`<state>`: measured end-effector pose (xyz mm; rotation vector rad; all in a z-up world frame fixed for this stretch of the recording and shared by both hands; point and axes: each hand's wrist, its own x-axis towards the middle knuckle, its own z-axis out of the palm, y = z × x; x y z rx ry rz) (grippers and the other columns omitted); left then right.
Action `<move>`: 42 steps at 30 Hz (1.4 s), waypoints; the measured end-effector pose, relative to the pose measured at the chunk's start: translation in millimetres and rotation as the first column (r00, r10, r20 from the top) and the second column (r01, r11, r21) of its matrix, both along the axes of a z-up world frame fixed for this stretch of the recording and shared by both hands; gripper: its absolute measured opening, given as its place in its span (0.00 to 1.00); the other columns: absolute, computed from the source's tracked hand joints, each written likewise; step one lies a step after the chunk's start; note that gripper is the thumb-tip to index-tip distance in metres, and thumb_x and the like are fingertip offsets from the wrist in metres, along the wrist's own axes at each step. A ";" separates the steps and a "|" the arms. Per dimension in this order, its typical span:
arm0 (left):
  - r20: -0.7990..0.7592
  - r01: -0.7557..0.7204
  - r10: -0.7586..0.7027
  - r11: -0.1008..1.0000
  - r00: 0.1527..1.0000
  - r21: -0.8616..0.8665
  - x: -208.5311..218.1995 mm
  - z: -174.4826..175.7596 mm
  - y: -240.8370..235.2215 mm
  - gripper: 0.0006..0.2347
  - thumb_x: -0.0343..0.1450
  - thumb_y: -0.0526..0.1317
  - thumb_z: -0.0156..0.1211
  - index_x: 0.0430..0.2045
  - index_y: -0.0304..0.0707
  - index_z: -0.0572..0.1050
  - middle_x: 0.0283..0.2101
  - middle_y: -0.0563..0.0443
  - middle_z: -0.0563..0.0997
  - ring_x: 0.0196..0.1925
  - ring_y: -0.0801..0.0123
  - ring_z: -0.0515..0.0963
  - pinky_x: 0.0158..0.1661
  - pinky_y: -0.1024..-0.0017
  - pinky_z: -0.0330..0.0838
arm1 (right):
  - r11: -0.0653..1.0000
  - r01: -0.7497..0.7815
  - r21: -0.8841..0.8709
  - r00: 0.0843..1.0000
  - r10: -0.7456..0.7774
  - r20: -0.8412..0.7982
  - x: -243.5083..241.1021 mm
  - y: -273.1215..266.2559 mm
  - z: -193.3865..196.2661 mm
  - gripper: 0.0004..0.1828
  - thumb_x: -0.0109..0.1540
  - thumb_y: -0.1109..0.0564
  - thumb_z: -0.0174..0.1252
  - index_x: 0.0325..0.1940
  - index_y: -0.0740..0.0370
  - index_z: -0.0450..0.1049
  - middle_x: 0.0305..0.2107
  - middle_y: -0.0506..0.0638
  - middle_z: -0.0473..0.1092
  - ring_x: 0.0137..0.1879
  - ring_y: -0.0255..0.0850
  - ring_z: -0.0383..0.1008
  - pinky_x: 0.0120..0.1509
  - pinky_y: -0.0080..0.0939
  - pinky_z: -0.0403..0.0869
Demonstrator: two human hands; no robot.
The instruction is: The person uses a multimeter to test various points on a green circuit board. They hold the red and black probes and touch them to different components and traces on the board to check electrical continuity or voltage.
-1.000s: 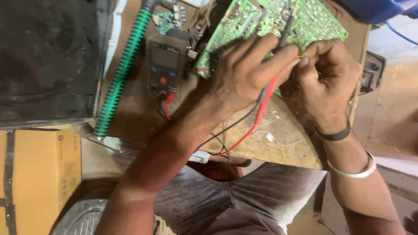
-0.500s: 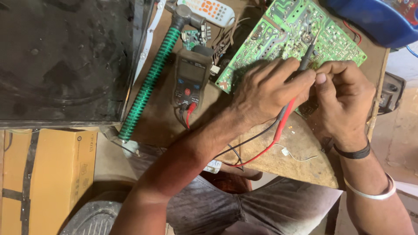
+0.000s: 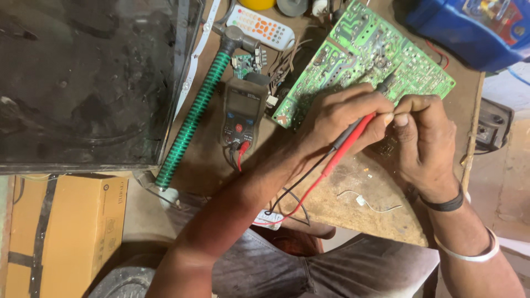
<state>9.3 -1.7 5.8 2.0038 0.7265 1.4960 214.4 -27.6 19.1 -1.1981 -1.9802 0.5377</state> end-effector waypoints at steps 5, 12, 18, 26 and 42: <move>-0.036 -0.069 0.071 0.996 0.997 0.059 0.8 6.5 0.4 0.07 0.70 0.33 0.68 0.35 0.41 0.74 0.31 0.55 0.71 0.29 0.73 0.76 0.27 0.74 0.72 | 0.999 0.004 -0.051 0.998 -0.007 -0.056 -1.9 3.6 -2.6 0.07 0.77 0.59 0.51 0.49 0.66 0.66 0.30 0.48 0.69 0.35 0.32 0.70 0.43 0.32 0.69; -0.062 -0.155 0.166 0.976 0.984 0.156 5.3 6.2 -8.0 0.09 0.68 0.31 0.68 0.36 0.41 0.74 0.34 0.53 0.68 0.33 0.66 0.77 0.31 0.70 0.73 | 0.999 -0.042 -0.012 0.998 0.041 -0.053 10.5 5.5 -15.0 0.09 0.77 0.58 0.50 0.47 0.68 0.67 0.34 0.50 0.70 0.39 0.32 0.71 0.47 0.31 0.70; -0.052 -0.151 0.160 0.979 0.986 0.134 5.4 8.9 -7.6 0.10 0.69 0.32 0.69 0.37 0.43 0.73 0.35 0.53 0.69 0.32 0.67 0.77 0.32 0.70 0.74 | 0.994 -0.050 -0.092 0.981 0.031 -0.193 9.1 4.1 -15.3 0.08 0.77 0.59 0.51 0.47 0.67 0.66 0.34 0.46 0.70 0.39 0.28 0.67 0.46 0.28 0.69; -0.068 -0.225 0.235 0.965 0.970 0.138 5.1 9.1 -7.0 0.09 0.71 0.35 0.71 0.38 0.44 0.74 0.35 0.53 0.69 0.32 0.66 0.78 0.32 0.69 0.72 | 0.999 -0.037 -0.040 0.949 0.022 -0.315 9.6 5.7 -17.9 0.05 0.74 0.66 0.60 0.50 0.70 0.70 0.39 0.49 0.71 0.42 0.29 0.70 0.48 0.27 0.70; -0.060 -0.168 0.173 0.983 0.983 0.079 0.4 15.4 -6.9 0.07 0.73 0.35 0.69 0.39 0.40 0.75 0.34 0.52 0.72 0.32 0.65 0.79 0.33 0.69 0.73 | 1.000 0.016 0.003 0.971 -0.015 -0.239 6.5 4.5 -7.2 0.09 0.71 0.61 0.67 0.45 0.71 0.76 0.35 0.49 0.71 0.38 0.30 0.69 0.42 0.27 0.67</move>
